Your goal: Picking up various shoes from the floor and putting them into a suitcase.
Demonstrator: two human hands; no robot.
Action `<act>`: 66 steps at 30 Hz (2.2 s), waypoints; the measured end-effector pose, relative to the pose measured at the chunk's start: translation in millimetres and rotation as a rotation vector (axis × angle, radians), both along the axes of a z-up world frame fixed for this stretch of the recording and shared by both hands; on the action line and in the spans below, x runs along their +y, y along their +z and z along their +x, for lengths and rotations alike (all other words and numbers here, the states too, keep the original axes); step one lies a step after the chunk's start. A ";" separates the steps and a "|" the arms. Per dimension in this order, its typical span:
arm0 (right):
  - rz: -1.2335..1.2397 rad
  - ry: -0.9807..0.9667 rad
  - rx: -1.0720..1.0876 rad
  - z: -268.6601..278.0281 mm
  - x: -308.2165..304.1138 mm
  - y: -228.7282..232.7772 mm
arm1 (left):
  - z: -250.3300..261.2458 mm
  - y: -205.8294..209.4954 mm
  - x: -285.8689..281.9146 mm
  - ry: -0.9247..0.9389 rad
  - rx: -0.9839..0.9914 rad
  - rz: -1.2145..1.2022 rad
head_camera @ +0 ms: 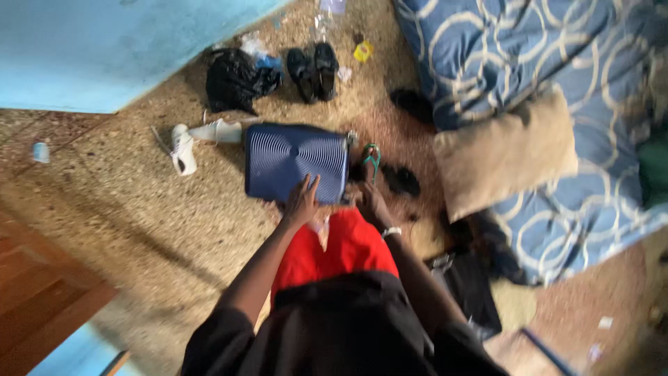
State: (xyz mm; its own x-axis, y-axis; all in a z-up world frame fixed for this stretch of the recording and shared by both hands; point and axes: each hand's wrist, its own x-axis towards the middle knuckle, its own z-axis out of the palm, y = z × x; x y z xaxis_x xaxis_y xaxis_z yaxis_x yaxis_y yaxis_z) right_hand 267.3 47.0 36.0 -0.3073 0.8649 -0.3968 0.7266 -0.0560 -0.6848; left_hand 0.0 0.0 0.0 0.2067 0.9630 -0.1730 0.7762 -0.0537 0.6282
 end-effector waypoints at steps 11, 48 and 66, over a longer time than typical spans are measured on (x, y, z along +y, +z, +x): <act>-0.087 0.192 0.038 4.9 187.4 -240.2 | 43.5 -283.6 141.0 0.219 0.030 -0.073; 0.431 0.683 0.256 -60.3 340.6 -188.9 | 67.3 -187.0 243.4 0.841 -0.283 0.196; 0.301 1.350 0.005 -89.9 210.1 36.9 | 110.0 14.8 -8.6 1.381 0.091 0.362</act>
State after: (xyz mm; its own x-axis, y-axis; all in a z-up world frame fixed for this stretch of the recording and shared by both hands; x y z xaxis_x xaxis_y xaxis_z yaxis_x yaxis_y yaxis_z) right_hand 177.4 257.1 72.9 -0.9680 -0.0501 -0.2458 0.0962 0.8310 -0.5479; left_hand 110.0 -8.6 14.8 -0.9141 0.3727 0.1595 0.3735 0.6212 0.6889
